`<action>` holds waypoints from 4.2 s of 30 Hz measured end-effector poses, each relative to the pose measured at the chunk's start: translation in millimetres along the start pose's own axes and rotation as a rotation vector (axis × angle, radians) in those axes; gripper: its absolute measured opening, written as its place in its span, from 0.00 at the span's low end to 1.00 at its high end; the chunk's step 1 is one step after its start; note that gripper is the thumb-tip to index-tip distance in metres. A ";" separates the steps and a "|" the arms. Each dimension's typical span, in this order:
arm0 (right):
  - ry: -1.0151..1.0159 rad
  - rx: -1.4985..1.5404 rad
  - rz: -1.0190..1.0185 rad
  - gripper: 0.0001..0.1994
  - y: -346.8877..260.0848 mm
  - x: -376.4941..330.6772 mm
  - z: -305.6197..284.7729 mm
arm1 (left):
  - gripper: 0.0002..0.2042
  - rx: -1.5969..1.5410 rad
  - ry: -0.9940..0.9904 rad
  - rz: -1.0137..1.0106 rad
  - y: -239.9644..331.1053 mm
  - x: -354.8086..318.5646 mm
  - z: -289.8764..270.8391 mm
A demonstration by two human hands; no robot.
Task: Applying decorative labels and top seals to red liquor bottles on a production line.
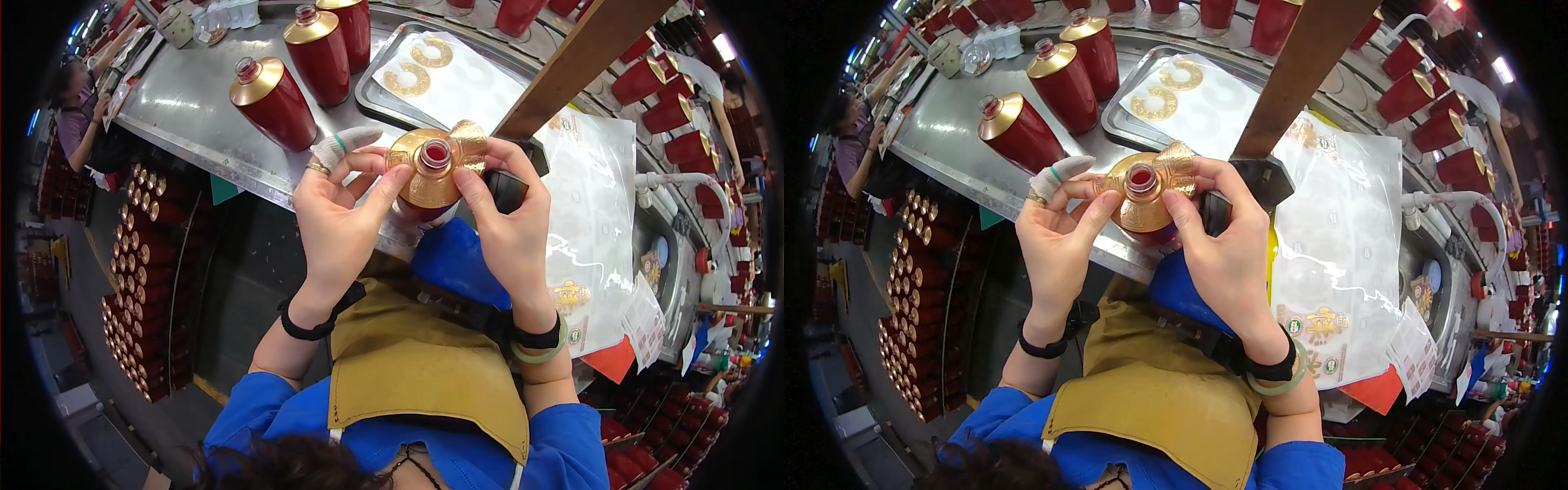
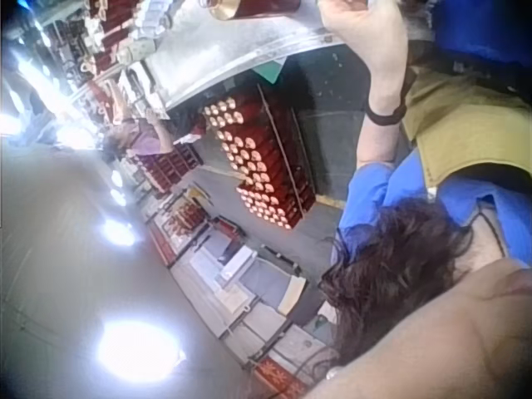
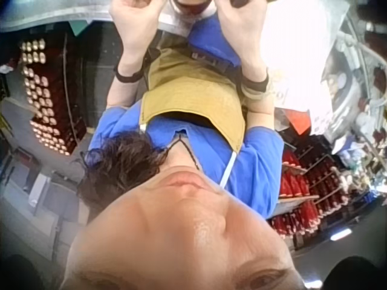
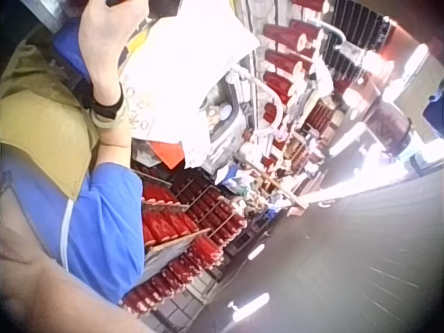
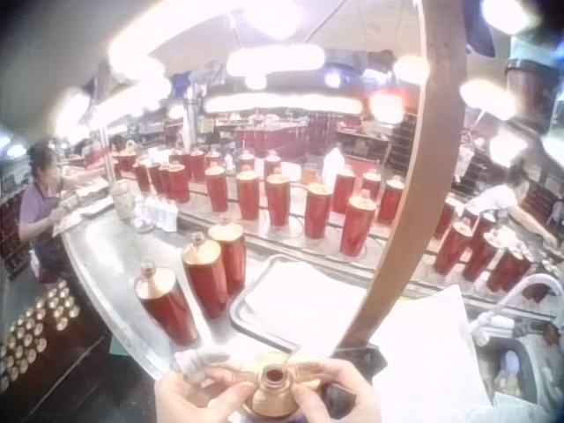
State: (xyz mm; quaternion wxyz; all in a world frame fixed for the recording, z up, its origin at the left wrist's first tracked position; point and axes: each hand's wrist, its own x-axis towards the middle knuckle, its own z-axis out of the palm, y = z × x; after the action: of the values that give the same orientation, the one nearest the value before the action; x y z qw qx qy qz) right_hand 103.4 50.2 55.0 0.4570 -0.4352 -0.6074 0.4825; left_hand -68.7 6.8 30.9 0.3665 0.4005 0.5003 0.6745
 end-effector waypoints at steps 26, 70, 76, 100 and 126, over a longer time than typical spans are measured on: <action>-0.105 0.040 -0.021 0.16 4.1 8.9 -3.9 | 0.15 -0.432 -0.095 -0.320 -7.8 19.0 -2.9; 0.022 -0.081 -0.102 0.10 15.1 17.1 -5.7 | 0.35 0.557 -0.074 0.586 -69.7 -0.7 21.6; 0.084 -0.194 -0.143 0.09 14.4 10.9 -1.4 | 0.37 0.677 0.004 0.627 -73.3 -3.6 41.0; 0.137 -0.213 -0.071 0.19 6.3 4.1 -14.3 | 0.41 0.312 -0.273 0.362 -66.3 2.4 11.2; -0.038 0.041 0.101 0.31 10.4 -21.5 2.6 | 0.36 0.113 -0.289 0.186 -59.8 -16.0 12.0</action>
State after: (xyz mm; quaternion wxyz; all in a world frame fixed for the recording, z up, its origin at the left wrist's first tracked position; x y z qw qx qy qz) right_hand 106.1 30.5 41.6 0.4293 -0.4463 -0.5833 0.5256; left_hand -45.6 10.8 -27.6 0.3475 0.5580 0.4401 0.6117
